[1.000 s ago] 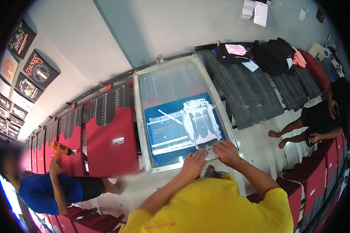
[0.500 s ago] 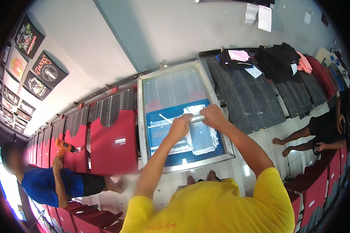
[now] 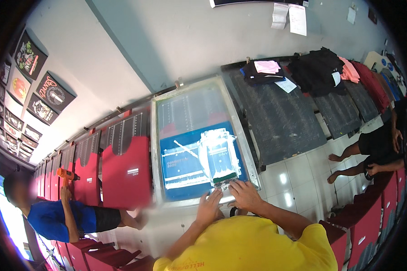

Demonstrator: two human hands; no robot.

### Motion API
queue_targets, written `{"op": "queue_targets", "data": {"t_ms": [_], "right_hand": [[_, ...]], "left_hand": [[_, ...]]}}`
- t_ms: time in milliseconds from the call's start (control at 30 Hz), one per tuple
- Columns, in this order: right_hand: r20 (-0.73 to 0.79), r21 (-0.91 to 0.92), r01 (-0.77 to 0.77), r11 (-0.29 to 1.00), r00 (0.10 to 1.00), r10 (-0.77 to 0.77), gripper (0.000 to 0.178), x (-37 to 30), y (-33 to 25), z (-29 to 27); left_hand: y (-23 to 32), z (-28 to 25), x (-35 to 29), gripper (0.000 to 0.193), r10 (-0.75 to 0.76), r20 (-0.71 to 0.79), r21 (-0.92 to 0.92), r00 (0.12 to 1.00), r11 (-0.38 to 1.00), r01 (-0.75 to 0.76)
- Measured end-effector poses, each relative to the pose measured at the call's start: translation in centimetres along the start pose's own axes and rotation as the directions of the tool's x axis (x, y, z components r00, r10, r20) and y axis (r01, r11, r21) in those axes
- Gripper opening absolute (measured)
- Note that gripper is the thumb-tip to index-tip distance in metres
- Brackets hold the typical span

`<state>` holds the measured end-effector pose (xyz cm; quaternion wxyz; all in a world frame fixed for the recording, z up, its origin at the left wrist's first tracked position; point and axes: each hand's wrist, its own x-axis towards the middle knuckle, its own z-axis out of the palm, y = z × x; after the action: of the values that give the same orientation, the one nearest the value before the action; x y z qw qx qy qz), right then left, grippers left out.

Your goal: The person is screen printing designs onto red t-shirts by hand using a squeegee. They apply white ink through a mesh screen onto shirts mounted on individual boards, then lift the frame and move it to the next board in a row.

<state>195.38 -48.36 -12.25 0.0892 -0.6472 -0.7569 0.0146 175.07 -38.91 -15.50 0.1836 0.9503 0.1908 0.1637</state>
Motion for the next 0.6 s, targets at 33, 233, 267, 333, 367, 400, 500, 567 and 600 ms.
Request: {"op": "queue_targets", "data": {"t_ms": [33, 233, 267, 333, 367, 400, 500, 567, 600], "right_hand": [[0.020, 0.048, -0.016, 0.999, 1.000, 0.015, 0.067, -0.1, -0.1, -0.3], [-0.263, 0.355, -0.386, 0.852, 0.833, 0.487, 0.048, 0.5, 2.6, -0.4], [-0.311, 0.399, -0.474, 0.785, 0.735, 0.602, 0.045, 0.8, 3.5, 0.1], [-0.235, 0.508, -0.568, 0.647, 0.631, 0.739, 0.041, 1.3, 5.6, 2.3], [-0.189, 0.558, -0.610, 0.563, 0.567, 0.802, 0.039, 1.6, 6.5, 3.4], [-0.181, 0.600, -0.610, 0.518, 0.527, 0.830, 0.037, 1.9, 7.0, 4.9], [-0.187, 0.675, -0.585, 0.450, 0.454, 0.871, 0.032, 2.8, 7.7, 7.1], [-0.212, 0.681, -0.569, 0.460, 0.448, 0.868, 0.030, 3.3, 7.6, 7.0], [-0.210, 0.687, -0.566, 0.456, 0.446, 0.870, 0.029, 3.5, 7.4, 6.8]], "left_hand": [[-0.2, -0.1, 0.0, 0.047, -0.011, -0.010, -0.110, 1.000, 0.994, 0.010], [-6.3, -4.3, -0.7, 0.051, -0.403, -0.346, -0.181, 0.847, 0.915, 0.362], [-8.7, -4.7, -1.0, 0.049, -0.524, -0.478, -0.181, 0.705, 0.844, 0.504], [-14.0, -6.2, -1.8, 0.038, -0.590, -0.583, -0.065, 0.558, 0.719, 0.692], [-15.2, -7.1, -2.1, 0.034, -0.641, -0.473, 0.017, 0.604, 0.678, 0.734], [-16.2, -7.7, -2.7, 0.033, -0.690, -0.357, 0.108, 0.630, 0.640, 0.761], [-19.6, -7.1, -4.3, 0.039, -0.716, -0.318, -0.055, 0.621, 0.668, 0.742], [-22.9, -5.1, -5.3, 0.045, -0.711, -0.384, -0.237, 0.590, 0.693, 0.681], [-24.9, -3.9, -6.0, 0.046, -0.714, -0.412, -0.294, 0.566, 0.692, 0.660]]}}
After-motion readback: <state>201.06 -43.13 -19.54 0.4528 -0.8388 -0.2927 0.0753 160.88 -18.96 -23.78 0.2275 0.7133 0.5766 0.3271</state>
